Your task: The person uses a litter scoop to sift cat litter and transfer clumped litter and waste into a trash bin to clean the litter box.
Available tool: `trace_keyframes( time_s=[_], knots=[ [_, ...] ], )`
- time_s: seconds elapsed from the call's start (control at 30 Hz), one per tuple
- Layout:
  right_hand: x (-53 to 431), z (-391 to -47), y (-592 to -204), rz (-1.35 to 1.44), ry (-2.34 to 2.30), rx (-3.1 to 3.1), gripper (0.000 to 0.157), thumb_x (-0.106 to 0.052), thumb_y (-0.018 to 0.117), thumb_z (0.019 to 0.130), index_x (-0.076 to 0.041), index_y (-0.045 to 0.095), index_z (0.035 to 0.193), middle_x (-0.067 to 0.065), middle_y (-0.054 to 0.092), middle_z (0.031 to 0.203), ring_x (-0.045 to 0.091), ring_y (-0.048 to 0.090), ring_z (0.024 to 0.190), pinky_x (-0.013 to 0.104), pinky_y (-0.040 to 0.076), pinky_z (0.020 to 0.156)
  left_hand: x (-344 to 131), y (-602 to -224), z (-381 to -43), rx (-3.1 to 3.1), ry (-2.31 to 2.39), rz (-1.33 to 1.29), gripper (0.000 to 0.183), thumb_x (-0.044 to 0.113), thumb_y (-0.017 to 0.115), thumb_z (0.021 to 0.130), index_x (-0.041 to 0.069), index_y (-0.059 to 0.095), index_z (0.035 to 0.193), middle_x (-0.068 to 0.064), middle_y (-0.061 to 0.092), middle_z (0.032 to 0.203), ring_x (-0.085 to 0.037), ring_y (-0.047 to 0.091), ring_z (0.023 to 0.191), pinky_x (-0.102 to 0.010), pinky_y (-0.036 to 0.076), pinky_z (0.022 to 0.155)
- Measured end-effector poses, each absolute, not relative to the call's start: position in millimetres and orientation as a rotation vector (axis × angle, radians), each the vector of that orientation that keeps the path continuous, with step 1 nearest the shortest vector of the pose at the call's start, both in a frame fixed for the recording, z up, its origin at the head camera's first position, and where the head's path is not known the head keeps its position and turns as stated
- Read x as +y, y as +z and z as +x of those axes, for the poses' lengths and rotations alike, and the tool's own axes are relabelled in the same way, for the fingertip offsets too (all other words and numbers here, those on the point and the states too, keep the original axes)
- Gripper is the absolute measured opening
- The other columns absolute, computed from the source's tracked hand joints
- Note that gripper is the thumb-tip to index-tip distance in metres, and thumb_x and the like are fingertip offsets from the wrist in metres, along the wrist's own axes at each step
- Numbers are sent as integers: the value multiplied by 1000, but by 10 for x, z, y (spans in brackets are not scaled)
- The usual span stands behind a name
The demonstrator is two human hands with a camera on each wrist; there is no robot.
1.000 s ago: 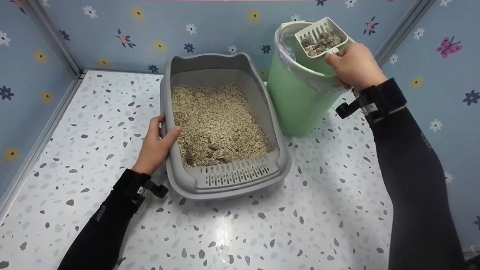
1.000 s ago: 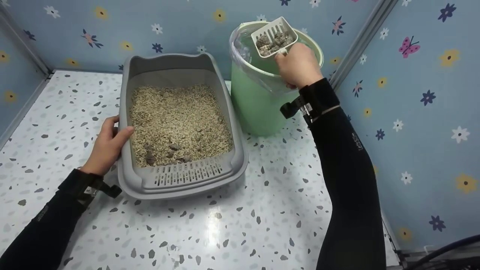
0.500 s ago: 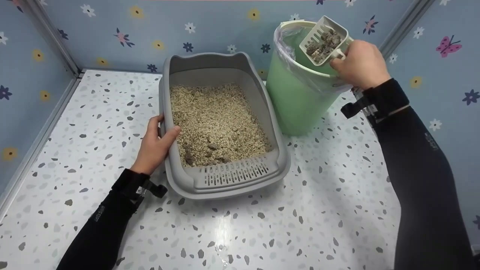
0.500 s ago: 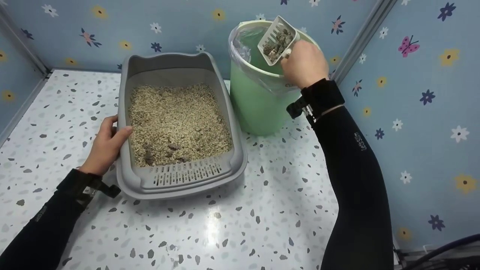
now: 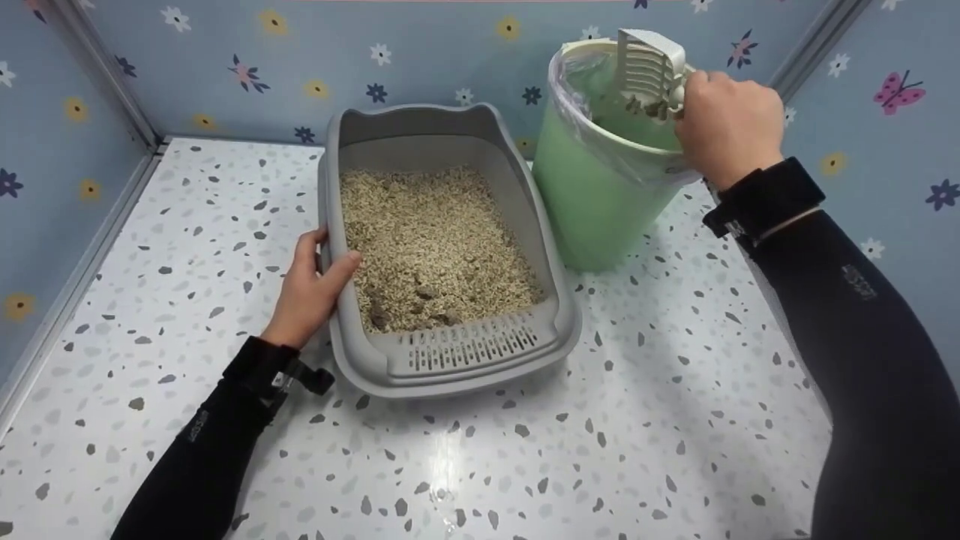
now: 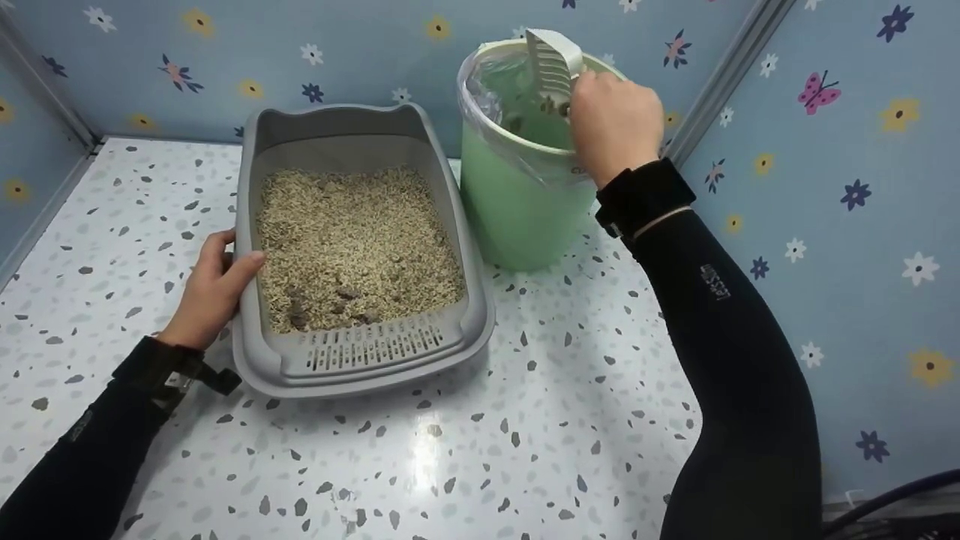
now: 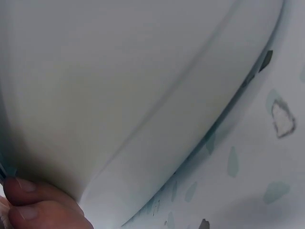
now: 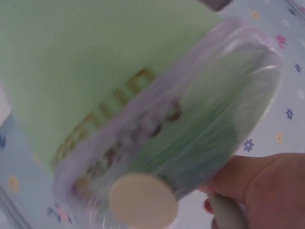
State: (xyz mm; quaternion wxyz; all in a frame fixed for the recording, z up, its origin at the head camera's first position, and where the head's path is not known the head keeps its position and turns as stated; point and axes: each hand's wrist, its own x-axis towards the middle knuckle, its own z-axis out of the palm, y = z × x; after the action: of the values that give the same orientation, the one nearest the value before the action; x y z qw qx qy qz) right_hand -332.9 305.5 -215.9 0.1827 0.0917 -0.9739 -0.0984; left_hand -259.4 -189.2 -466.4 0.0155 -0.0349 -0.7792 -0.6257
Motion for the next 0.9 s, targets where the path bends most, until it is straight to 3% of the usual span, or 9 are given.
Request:
trace_keyframes(
  time_s=[0.1,0.23,0.4,0.6,0.73,0.9],
  knots=[
    [3036,-3294,-2174,418,-549,-2576,30,-3,52,115,9,49,88,22,53,79,32,45,54,53,47,45,-1899,-4661,-2601,-2422,-1950,-105,85,54,65,109,13,28,173,-20,58,126,-28,62,105,-32,61,82],
    [3009,-3270,-2177,547,-751,-2454,36,4,49,114,2,37,81,16,46,74,25,37,49,48,45,39,-1902,-4657,-2608,-2417,-1948,-103,85,55,66,109,13,29,173,-19,58,124,-29,62,104,-33,60,82],
    [2957,-3273,-2205,547,-672,-2439,40,-3,48,118,1,38,79,17,47,73,25,36,49,47,38,39,-1891,-4659,-2595,-2423,-1945,-106,86,55,65,109,13,27,173,-20,57,127,-29,61,108,-33,60,86],
    [2744,-3194,-2204,633,-427,-2257,47,-16,44,123,6,51,82,17,50,72,25,34,47,42,27,41,-1880,-4645,-2574,-2426,-1933,-103,86,55,65,109,12,28,173,-21,57,126,-29,60,108,-34,60,84],
    [2399,-3068,-2204,744,-374,-2201,50,-23,44,123,8,59,86,15,53,71,24,37,47,40,29,40,-1894,-4623,-2576,-2419,-1932,-101,85,54,66,109,11,28,173,-21,57,130,-30,61,110,-33,62,86],
    [1813,-2958,-2283,868,-545,-2389,42,-22,46,122,8,71,106,15,66,81,20,48,51,36,48,44,-1911,-4626,-2573,-2409,-1947,-96,86,53,66,110,11,26,173,-22,55,132,-30,62,111,-33,63,86]
  ],
)
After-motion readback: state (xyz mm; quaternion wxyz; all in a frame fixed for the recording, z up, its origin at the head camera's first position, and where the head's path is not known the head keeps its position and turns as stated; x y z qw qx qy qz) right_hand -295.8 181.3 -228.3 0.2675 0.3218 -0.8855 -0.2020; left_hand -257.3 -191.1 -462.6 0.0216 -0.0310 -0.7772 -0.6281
